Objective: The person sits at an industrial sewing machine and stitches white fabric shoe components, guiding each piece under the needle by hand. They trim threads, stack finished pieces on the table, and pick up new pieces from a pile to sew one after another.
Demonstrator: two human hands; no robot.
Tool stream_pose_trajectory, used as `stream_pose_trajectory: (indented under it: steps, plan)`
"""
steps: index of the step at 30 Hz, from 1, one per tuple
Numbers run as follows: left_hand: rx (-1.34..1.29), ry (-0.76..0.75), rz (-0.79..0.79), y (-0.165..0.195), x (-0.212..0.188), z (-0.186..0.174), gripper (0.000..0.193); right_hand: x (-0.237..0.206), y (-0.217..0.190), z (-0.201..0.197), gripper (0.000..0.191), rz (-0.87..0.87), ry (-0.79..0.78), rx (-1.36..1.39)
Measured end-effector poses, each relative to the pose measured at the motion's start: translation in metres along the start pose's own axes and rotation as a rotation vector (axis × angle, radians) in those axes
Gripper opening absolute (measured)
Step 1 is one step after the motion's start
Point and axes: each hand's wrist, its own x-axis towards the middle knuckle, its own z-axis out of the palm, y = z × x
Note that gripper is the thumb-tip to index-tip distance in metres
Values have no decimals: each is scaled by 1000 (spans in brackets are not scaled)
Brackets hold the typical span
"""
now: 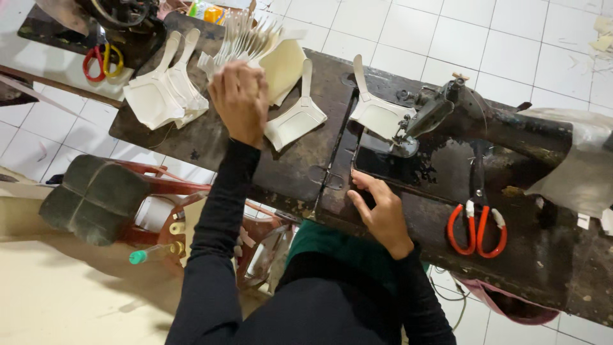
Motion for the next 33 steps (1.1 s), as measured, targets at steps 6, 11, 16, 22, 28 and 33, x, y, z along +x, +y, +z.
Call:
stream_pose_trajectory:
  steps: [6, 11, 16, 22, 28, 33]
  plan:
    - [-185, 267, 73, 47, -14, -31, 19, 7, 1, 0, 34, 198, -25, 255]
    - [-563, -507, 264, 129, -55, -87, 11, 15, 8, 3, 38, 197, 117, 633]
    - [-1033, -226, 335, 172, -69, -120, 28, 3, 13, -12, 29, 372, 402, 520]
    - [-1176, -372, -49, 184, -62, -121, 37, -26, -10, -36, 19, 185, 334, -171]
    - [-1407, -684, -444, 185, -63, -111, 21, -29, -34, -48, 23, 6, 202, -290]
    - [-1575, -898, -631, 160, -67, -112, 22, -21, -45, -48, 17, 16, 205, -56]
